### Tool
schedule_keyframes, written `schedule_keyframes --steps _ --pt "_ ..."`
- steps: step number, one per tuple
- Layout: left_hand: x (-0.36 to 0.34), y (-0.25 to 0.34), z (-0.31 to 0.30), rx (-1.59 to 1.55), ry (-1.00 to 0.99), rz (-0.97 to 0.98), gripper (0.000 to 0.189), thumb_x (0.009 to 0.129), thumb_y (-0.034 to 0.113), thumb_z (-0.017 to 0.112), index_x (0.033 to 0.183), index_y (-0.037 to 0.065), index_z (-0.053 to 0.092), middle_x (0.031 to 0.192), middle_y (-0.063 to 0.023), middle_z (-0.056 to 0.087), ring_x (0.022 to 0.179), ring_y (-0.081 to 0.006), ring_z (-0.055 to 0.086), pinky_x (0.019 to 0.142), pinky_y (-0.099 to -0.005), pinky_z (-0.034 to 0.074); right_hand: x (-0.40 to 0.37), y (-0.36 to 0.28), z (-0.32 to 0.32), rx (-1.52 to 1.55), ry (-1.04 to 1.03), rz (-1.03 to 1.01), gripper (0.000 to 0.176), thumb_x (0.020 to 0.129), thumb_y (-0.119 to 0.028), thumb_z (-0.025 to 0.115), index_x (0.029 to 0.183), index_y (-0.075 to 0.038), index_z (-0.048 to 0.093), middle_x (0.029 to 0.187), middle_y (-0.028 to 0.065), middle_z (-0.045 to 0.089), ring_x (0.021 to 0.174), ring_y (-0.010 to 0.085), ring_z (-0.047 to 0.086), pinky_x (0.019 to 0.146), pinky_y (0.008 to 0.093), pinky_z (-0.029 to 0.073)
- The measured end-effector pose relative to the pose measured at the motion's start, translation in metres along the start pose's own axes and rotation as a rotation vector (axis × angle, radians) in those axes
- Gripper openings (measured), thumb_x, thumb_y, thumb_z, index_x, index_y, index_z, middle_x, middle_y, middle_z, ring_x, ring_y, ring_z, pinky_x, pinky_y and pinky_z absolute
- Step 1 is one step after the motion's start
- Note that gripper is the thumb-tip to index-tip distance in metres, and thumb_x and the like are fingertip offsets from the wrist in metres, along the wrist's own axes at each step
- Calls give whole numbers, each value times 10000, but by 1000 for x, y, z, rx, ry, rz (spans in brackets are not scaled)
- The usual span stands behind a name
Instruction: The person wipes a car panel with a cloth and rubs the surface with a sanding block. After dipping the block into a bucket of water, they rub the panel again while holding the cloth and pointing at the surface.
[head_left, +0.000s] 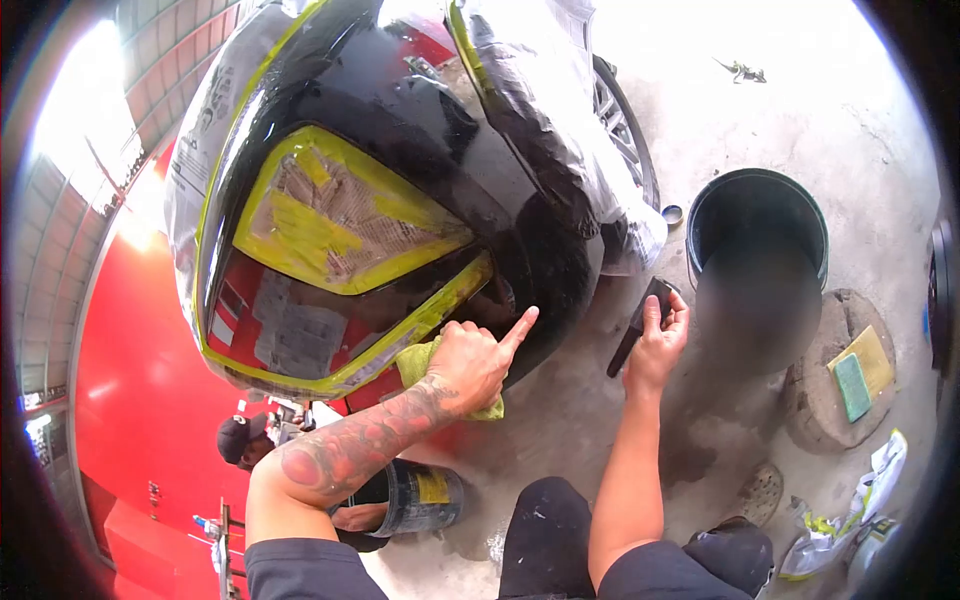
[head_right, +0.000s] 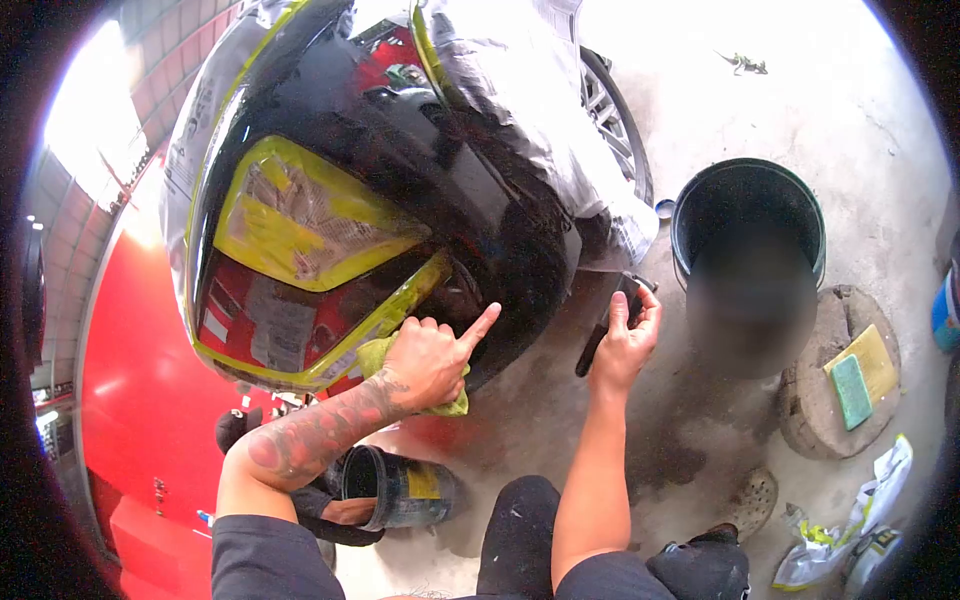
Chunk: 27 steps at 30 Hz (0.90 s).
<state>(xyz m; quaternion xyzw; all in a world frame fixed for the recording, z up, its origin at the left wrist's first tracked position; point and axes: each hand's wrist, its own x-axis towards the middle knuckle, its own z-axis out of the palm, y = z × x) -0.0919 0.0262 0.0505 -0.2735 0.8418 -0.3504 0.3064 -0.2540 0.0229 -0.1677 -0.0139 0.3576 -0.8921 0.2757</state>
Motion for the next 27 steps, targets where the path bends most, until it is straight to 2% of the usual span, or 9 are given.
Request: schedule_keyframes --steps 4,10,11,13,14,18,20,22,27 --pt "-9 0 13 -65 11 -4 1153 829 380 826 1752 209 155 831 -121 733 768 -281 705 690 -428 540 -5 -24 27 93 -121 86 385 1084 -169 687 1399 2 547 1195 61 674 1050 126 624 937 288 508" --pt "-15 -8 16 -201 92 -19 1173 802 464 854 1746 256 190 844 -99 718 773 -264 697 676 -408 552 53 -119 121 -136 -438 -333 423 1047 -227 735 1335 45 587 1119 72 685 986 133 623 897 280 498" --pt "-15 -8 15 -220 95 -45 1188 781 480 864 1744 251 206 835 -88 705 766 -263 693 669 -409 549 67 -134 130 -192 -514 -351 406 1050 -252 723 1316 34 614 1123 91 702 968 156 637 886 304 514" --pt "-18 -11 12 -306 109 -93 1199 768 485 870 1743 247 213 825 -82 697 763 -261 691 665 -410 546 103 -147 131 -462 -563 -578 374 1050 -267 681 1313 -4 641 1127 144 738 1002 221 691 897 353 537" --pt "-19 -12 11 -347 114 -122 1204 762 487 872 1742 245 216 820 -80 693 761 -261 690 663 -410 545 115 -156 126 -593 -577 -723 366 1046 -266 669 1316 -19 647 1124 172 746 1019 253 715 903 370 544" --pt "-21 -8 16 -381 170 -187 1193 732 499 879 1729 240 276 815 -70 647 759 -252 664 652 -404 537 192 -137 45 -946 -721 -508 357 1038 -240 651 1329 -35 634 1091 248 734 1041 394 736 926 422 549" --pt "-20 -6 16 -387 161 -218 1161 731 502 875 1718 263 312 830 -67 628 758 -242 647 644 -395 527 228 -120 -4 -1038 -685 -543 345 1048 -237 638 1327 -35 623 1094 237 734 1037 415 726 923 440 548" --pt "-18 -2 16 -390 160 -245 1130 746 496 870 1714 283 326 827 -65 625 733 -226 631 634 -376 513 252 -120 -42 -1100 -683 -363 326 1048 -172 629 1341 -31 601 1136 234 724 1067 419 713 946 444 539" --pt "-16 2 19 -447 167 -302 1089 732 498 856 1694 349 368 826 -45 598 758 -222 625 633 -374 514 275 -127 -95 -1204 -852 -508 410 904 77 665 1294 -18 581 1283 248 640 1225 442 618 1057 470 488"
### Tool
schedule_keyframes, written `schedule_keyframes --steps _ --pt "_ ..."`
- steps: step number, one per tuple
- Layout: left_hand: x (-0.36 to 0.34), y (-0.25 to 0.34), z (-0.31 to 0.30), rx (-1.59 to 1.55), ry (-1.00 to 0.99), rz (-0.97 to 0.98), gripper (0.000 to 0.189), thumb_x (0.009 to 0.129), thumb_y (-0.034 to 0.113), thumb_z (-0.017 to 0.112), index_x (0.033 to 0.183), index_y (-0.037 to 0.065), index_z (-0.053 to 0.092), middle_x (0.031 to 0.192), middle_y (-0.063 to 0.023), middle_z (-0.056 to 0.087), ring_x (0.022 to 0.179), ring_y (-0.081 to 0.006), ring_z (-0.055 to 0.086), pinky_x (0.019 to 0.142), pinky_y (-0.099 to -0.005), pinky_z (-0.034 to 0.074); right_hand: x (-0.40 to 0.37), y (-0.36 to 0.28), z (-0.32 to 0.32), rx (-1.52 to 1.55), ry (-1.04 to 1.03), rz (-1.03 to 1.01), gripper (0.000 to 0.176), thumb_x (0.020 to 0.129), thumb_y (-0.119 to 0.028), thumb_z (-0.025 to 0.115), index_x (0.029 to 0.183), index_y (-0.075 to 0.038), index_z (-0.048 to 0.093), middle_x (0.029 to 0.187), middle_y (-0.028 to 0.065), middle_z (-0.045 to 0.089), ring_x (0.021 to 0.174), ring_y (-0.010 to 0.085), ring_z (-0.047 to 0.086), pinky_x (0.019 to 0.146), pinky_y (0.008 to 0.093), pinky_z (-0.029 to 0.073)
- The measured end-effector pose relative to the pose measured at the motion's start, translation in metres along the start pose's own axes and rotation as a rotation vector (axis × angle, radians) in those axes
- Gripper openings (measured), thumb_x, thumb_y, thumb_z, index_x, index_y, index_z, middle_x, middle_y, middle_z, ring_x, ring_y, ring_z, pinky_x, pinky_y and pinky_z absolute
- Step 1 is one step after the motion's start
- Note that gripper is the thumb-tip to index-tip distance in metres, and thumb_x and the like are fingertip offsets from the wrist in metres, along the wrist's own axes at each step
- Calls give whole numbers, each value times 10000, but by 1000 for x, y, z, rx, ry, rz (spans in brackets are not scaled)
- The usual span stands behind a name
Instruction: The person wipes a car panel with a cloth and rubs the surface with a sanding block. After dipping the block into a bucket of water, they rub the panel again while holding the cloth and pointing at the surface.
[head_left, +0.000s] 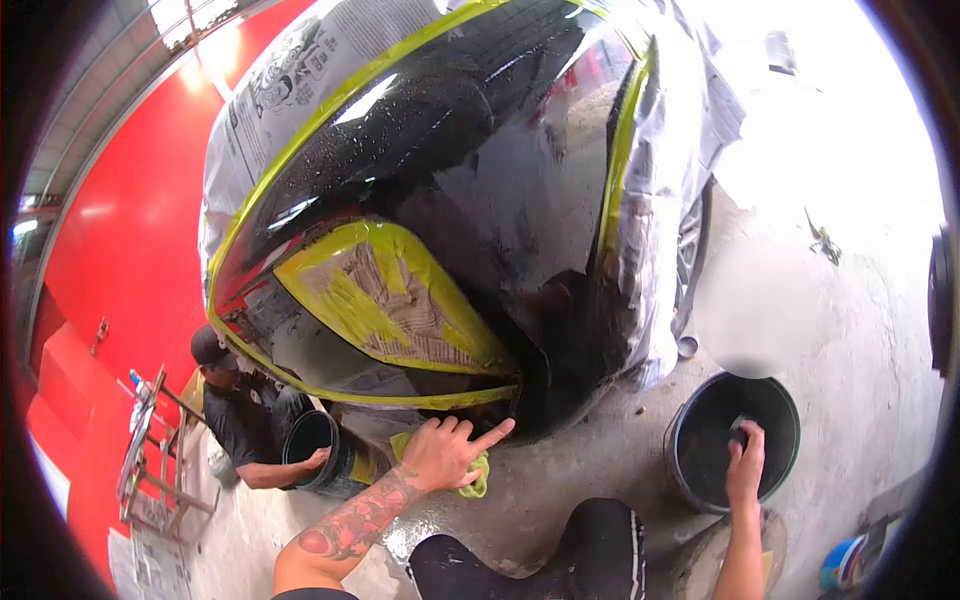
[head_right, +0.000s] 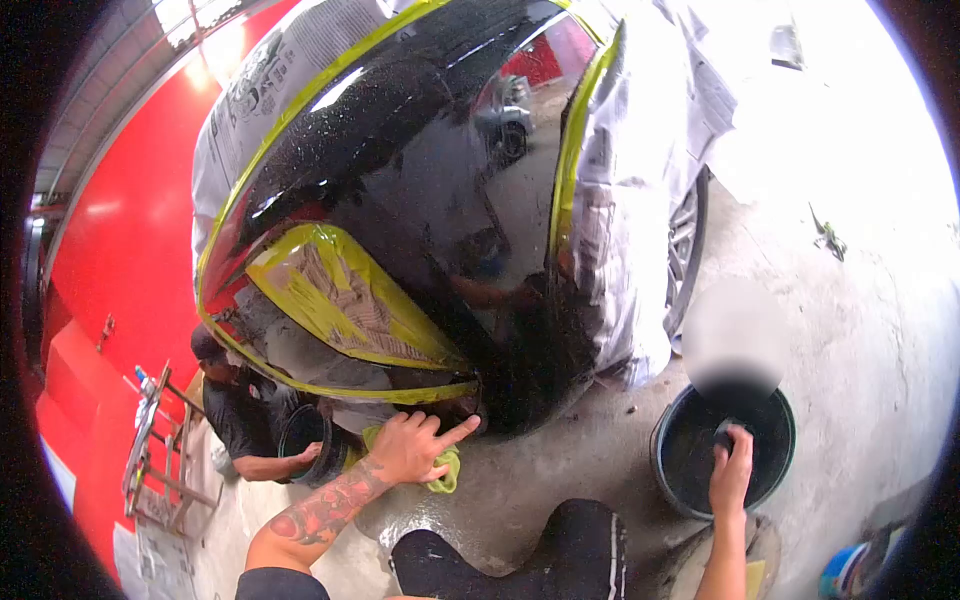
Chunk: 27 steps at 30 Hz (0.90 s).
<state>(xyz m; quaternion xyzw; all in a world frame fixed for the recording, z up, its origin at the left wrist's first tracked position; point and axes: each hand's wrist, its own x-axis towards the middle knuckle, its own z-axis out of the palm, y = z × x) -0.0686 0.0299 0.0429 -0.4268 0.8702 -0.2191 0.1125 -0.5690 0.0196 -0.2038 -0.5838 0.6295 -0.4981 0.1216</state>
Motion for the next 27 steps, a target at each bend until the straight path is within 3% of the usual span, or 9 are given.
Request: schedule_keyframes --steps 5,12,18,27 --pt "0 0 5 -21 45 -41 1039 727 488 842 1668 404 408 824 -21 592 756 -218 625 640 -353 517 -35 9 7 -120 -200 -27 490 812 110 699 1266 -34 584 1329 250 611 1224 472 578 1066 525 481" --pt "1 -1 2 -77 59 -82 973 712 477 836 1620 416 493 800 4 560 748 -192 618 641 -342 519 -63 8 21 -188 -239 36 463 859 48 702 1295 -51 582 1385 219 607 1289 441 563 1100 515 455" --pt "-2 9 3 -131 138 -179 927 691 430 841 1575 403 564 797 7 542 771 -197 604 658 -360 526 -62 9 24 -237 -136 124 506 867 56 690 1341 -63 558 1394 204 593 1296 432 562 1092 523 439" --pt "-6 55 35 -438 462 -607 837 672 294 832 1487 207 660 859 -53 621 805 -298 657 752 -459 588 -68 10 22 -325 -61 130 510 897 0 702 1382 -86 567 1404 202 585 1289 426 573 1087 525 433"
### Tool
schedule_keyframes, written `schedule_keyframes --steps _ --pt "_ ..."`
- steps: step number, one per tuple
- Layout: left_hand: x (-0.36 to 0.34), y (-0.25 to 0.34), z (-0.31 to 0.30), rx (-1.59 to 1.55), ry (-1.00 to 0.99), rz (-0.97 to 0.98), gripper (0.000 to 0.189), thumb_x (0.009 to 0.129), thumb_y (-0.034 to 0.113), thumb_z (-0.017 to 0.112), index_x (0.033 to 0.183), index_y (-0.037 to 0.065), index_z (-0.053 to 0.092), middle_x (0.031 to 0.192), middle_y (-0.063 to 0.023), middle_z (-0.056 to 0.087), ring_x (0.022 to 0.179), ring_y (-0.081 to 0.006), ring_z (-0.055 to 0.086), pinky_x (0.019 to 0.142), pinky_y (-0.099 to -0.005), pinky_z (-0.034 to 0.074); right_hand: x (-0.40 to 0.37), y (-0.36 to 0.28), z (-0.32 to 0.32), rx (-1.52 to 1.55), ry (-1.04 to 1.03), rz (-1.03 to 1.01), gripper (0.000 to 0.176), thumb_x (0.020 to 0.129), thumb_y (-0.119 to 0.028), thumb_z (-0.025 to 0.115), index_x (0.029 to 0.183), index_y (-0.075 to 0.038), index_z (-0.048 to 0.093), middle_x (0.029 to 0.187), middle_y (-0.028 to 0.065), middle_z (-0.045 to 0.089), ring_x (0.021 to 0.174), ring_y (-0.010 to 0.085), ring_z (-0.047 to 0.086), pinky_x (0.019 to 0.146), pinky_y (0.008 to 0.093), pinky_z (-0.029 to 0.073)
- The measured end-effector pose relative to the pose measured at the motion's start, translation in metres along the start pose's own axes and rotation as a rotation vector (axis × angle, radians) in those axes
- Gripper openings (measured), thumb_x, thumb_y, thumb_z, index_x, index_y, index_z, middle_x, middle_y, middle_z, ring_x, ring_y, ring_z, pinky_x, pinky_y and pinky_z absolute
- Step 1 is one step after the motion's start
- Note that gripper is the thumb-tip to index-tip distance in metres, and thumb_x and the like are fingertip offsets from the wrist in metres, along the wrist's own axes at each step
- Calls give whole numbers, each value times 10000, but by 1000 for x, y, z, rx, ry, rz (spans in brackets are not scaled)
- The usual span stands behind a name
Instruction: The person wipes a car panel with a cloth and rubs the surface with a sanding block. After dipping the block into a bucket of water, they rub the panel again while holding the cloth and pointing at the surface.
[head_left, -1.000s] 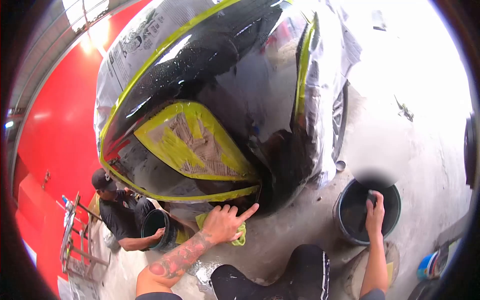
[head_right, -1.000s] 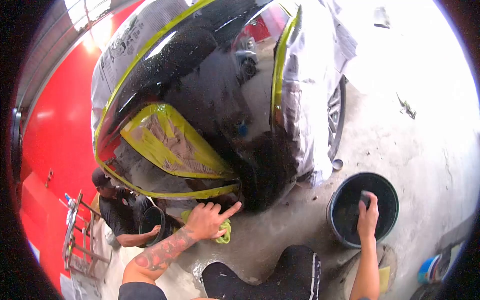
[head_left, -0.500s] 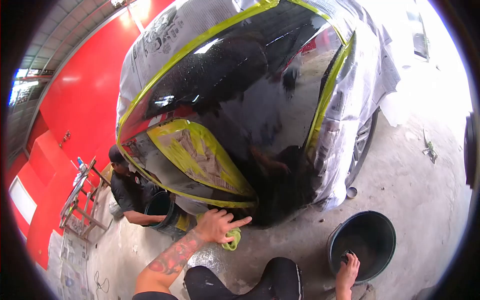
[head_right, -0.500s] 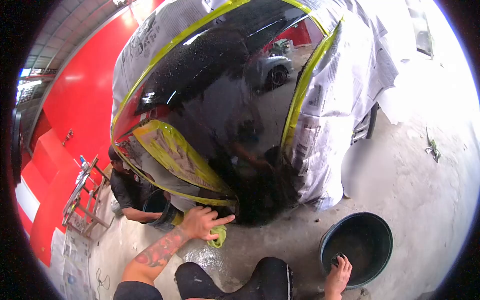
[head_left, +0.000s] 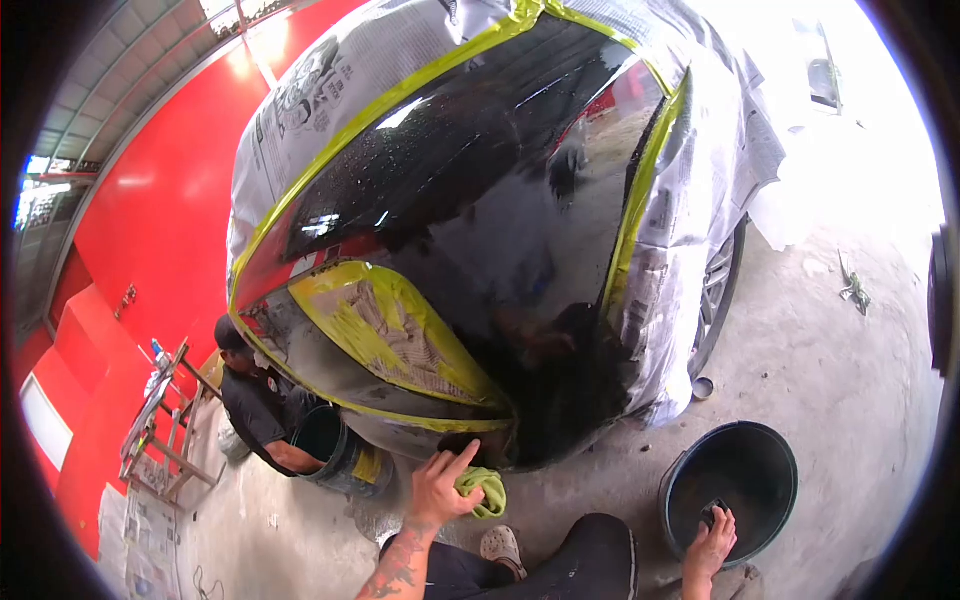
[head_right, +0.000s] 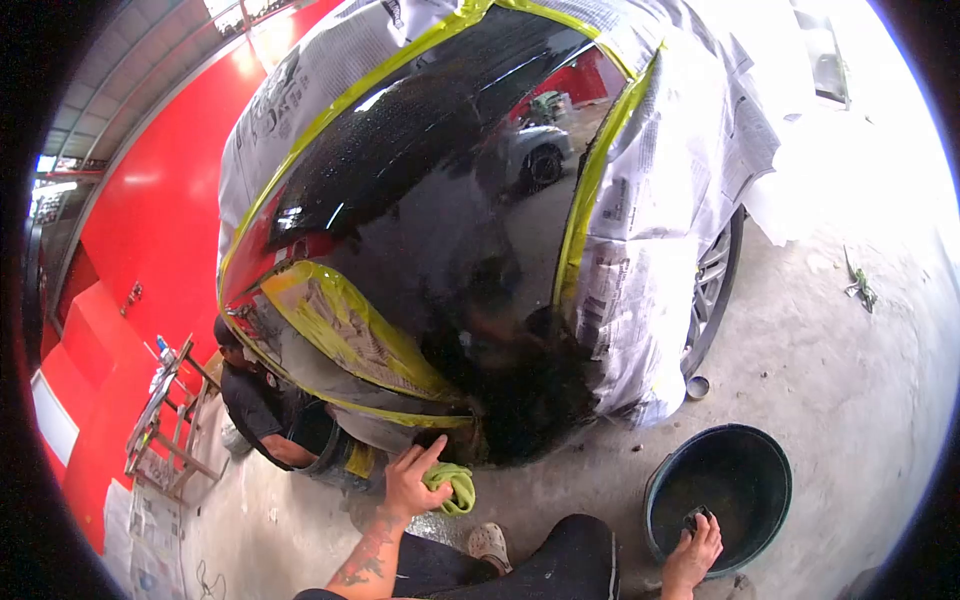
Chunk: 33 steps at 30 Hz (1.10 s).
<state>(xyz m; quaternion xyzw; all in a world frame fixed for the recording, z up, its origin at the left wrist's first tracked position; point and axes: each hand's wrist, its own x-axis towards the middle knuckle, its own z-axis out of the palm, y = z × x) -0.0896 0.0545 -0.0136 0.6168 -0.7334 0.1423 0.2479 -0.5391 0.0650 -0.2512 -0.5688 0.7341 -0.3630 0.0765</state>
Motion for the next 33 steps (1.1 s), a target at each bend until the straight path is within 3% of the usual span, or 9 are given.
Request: schedule_keyframes --steps 1,5,8,11,17,23,26,29,33 --pt "-4 6 5 -124 52 -47 737 710 273 814 1426 147 694 886 -66 675 784 -307 681 739 -456 592 0 -1 0 -7 5 -8 515 898 -4 704 1387 -87 564 1404 204 585 1289 425 574 1085 525 434" --pt "-20 41 29 -419 60 -175 574 766 263 803 1322 133 750 926 -70 720 822 -273 725 771 -414 614 -1 1 7 -15 22 47 523 913 -25 702 1409 -85 547 1405 216 585 1268 437 576 1079 530 440" --pt "-9 68 39 -537 -69 -105 553 808 237 805 1345 125 732 1000 -87 728 912 -275 741 821 -399 616 -4 7 13 -49 25 63 521 928 -49 695 1423 -83 536 1411 224 581 1253 449 575 1078 534 441" --pt "14 95 60 -683 -90 -42 513 824 169 774 1324 60 743 1006 -121 709 901 -250 719 824 -382 600 -7 12 16 -65 57 23 514 943 -68 685 1432 -81 530 1419 228 576 1248 454 573 1078 538 440" --pt "42 145 114 -986 -292 -7 508 910 164 719 1405 63 668 1180 -132 683 1095 -246 688 985 -372 544 -12 25 23 -106 95 -33 497 984 -138 657 1456 -72 514 1438 225 574 1255 451 575 1084 537 433" --pt "57 223 172 -881 -435 -18 487 904 161 741 1377 115 640 1299 -149 682 1184 -345 694 1007 -423 565 -12 25 21 -83 66 -43 623 1031 -246 605 1590 -41 422 1544 217 540 1288 428 580 1088 527 431" --pt "55 257 221 -807 -625 -34 443 923 207 730 1349 125 640 1296 -146 699 1177 -354 701 996 -460 572 -8 19 13 -40 51 -61 698 1042 -276 587 1647 -17 355 1595 220 512 1295 433 582 1085 517 436" --pt "62 277 228 -669 -782 28 396 964 234 687 1346 135 658 1291 -143 704 1179 -353 698 1007 -484 564 -11 29 24 6 109 -104 710 1048 -300 566 1656 -9 341 1617 221 494 1286 456 581 1082 510 441" --pt "56 285 244 -693 -867 3 389 1001 205 630 1383 153 678 1352 -139 697 1222 -348 690 1054 -479 548 -10 27 24 0 96 -60 685 1088 -365 506 1652 -10 348 1621 211 492 1307 453 570 1093 507 440"
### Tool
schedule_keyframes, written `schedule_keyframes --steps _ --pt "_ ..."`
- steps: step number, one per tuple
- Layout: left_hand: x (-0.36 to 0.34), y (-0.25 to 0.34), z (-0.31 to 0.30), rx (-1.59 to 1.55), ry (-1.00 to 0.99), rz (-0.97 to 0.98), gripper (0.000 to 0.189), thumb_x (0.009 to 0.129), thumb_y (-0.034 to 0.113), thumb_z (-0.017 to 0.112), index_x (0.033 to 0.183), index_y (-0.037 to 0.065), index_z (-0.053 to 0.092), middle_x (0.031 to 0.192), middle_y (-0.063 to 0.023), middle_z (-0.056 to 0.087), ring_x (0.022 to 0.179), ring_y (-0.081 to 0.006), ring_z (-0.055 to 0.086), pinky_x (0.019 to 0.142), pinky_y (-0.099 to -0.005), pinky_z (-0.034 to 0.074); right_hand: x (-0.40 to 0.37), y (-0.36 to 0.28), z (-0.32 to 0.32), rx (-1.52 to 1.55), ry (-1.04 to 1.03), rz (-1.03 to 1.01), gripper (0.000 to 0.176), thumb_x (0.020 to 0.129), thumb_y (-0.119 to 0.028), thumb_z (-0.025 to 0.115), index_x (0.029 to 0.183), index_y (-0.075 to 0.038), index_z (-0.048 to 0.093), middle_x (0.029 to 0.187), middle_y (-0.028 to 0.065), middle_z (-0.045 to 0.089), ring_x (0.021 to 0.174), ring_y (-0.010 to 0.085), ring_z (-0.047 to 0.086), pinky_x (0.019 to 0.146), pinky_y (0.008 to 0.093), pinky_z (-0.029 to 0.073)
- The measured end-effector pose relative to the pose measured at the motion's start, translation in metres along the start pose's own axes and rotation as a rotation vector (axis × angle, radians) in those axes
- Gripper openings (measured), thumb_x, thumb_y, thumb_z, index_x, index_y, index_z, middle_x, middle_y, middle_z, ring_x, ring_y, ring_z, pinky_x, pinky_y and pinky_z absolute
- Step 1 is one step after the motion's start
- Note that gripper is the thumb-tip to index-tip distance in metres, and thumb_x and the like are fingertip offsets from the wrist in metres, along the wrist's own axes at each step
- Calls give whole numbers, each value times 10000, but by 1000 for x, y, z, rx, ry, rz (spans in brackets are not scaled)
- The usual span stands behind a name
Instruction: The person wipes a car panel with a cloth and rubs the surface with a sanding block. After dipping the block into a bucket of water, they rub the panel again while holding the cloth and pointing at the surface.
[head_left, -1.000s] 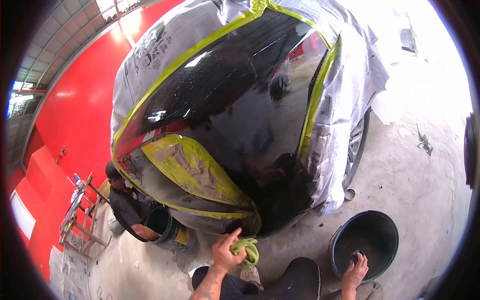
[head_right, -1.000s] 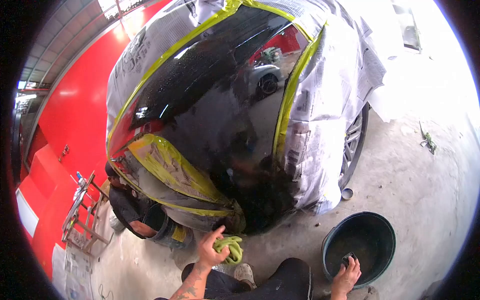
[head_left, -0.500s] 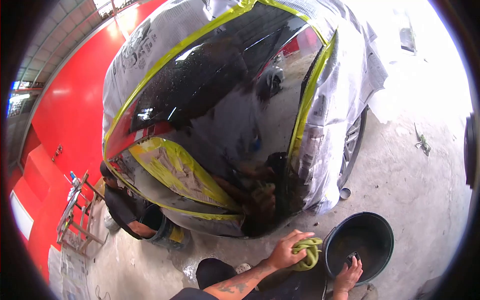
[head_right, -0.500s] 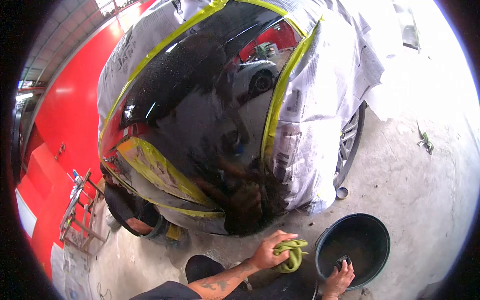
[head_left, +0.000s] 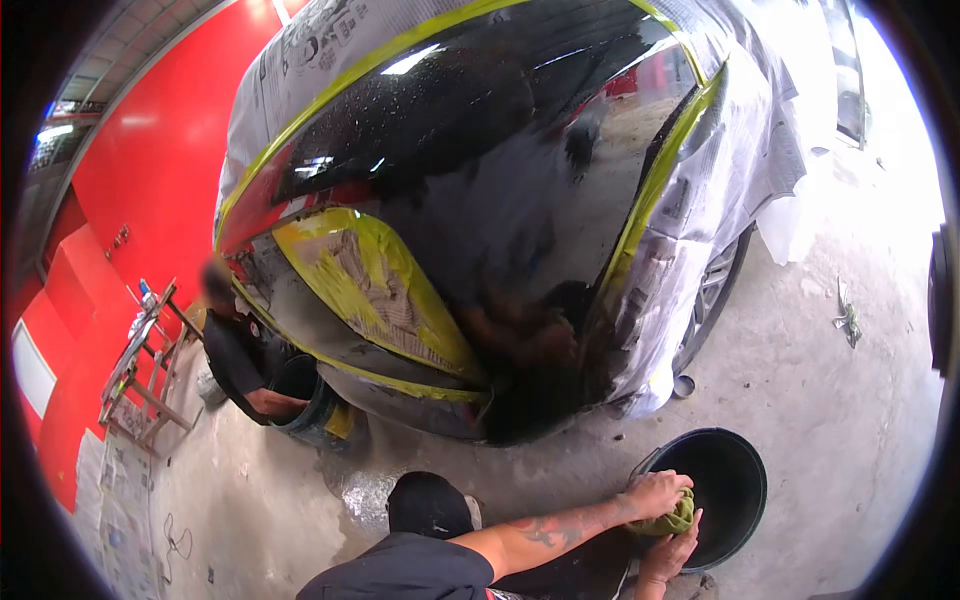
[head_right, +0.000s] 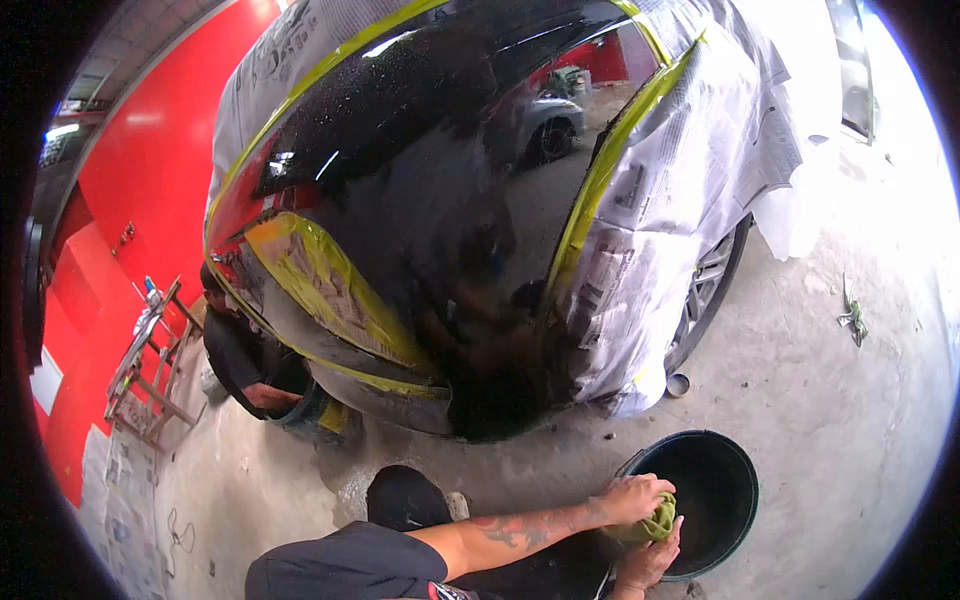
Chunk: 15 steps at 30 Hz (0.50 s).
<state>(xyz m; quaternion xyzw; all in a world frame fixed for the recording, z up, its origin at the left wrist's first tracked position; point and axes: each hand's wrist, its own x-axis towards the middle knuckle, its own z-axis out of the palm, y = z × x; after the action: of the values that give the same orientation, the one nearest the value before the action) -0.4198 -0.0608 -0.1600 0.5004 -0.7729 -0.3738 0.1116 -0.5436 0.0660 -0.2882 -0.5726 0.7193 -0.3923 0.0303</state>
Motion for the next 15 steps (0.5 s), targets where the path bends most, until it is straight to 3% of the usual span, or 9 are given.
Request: schedule_keyframes --steps 5,6,10,11,13,15 --pt "9 -37 21 -327 42 140 384 1008 112 573 1362 122 722 1333 -136 735 1255 -321 693 1094 -437 534 2 -1 0 -23 35 -29 638 1129 -394 447 1641 -20 374 1608 204 504 1329 431 564 1100 505 441" --pt "2 -29 9 -437 45 119 345 987 63 549 1266 74 753 1237 -144 772 1206 -277 717 1075 -404 537 3 -1 -1 -22 44 -30 619 1124 -369 467 1629 -20 388 1594 207 513 1332 430 564 1103 506 440" --pt "-10 -40 -1 -649 168 123 263 943 21 533 1125 9 722 1057 -111 770 1033 -185 709 978 -357 552 6 -6 -5 -10 57 27 524 1107 -269 549 1560 -20 461 1502 218 569 1337 432 563 1117 518 434" --pt "-8 -51 5 -675 252 154 235 941 57 548 1099 2 713 979 -83 747 952 -158 689 918 -338 555 6 -7 -5 -5 61 60 514 1106 -257 554 1554 -20 465 1492 223 574 1333 436 563 1120 520 432" --pt "-28 -43 -18 -795 191 56 208 998 182 593 1028 10 705 927 -47 712 894 -119 652 848 -313 537 9 -13 -9 3 75 129 496 1104 -235 565 1542 -20 474 1471 233 583 1326 446 563 1124 525 428" --pt "-36 -40 -22 -831 226 23 305 1023 316 633 994 24 715 866 -53 705 834 -124 648 786 -328 529 15 -15 -17 211 168 147 432 1112 -189 548 1503 -9 511 1435 210 606 1302 378 583 1134 481 428"
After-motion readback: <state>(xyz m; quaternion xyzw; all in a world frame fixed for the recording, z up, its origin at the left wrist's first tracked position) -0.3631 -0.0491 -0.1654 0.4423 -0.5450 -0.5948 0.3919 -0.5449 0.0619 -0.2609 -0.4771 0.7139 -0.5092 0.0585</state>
